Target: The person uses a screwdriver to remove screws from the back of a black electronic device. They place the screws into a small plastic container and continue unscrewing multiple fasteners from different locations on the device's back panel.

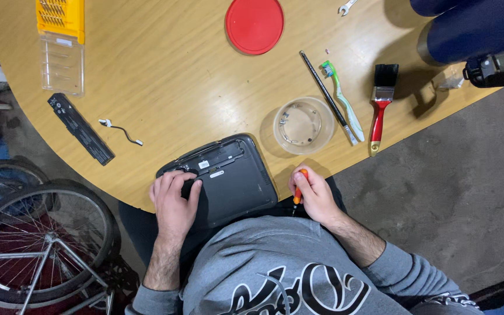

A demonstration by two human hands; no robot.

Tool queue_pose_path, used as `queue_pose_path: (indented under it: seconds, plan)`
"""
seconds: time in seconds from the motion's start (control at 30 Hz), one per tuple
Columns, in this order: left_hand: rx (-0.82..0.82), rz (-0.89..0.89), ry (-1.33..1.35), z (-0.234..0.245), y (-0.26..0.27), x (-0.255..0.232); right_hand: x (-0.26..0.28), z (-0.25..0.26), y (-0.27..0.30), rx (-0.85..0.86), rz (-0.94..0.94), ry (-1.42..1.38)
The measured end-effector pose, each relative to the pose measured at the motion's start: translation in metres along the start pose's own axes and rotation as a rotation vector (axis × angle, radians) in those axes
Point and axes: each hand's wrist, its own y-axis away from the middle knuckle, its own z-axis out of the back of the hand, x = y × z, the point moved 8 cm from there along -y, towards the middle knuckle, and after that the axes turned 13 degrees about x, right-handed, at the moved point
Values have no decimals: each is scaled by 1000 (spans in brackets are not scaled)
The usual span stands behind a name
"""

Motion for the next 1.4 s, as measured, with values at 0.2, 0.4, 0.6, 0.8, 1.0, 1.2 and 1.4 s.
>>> queue_pose_path:
  seconds: [0.2, 0.4, 0.6, 0.8, 1.0, 1.2, 1.4]
  plan:
    - [-17, -33, 15, 3, -2, 4, -5, 1, -1, 7, 12, 7]
    - [-63, -38, 27, 3, 0, 6, -4, -1, 0, 15, 2, 1]
    - [-60, -12, 67, 0, 1, 8, -7, 0, 0, 18, 1, 17]
    - [-69, 23, 159, -6, 4, 10, 2, -2, -1, 23, -5, 42]
    - [-77, 77, 212, -5, 3, 12, 0, -1, -1, 23, -3, 51]
    - [-113, 5, 200, -15, 4, 20, -1, -2, -1, 22, 5, 36]
    - [-113, 38, 277, 4, 4, 2, 1, 0, -1, 20, -2, 38]
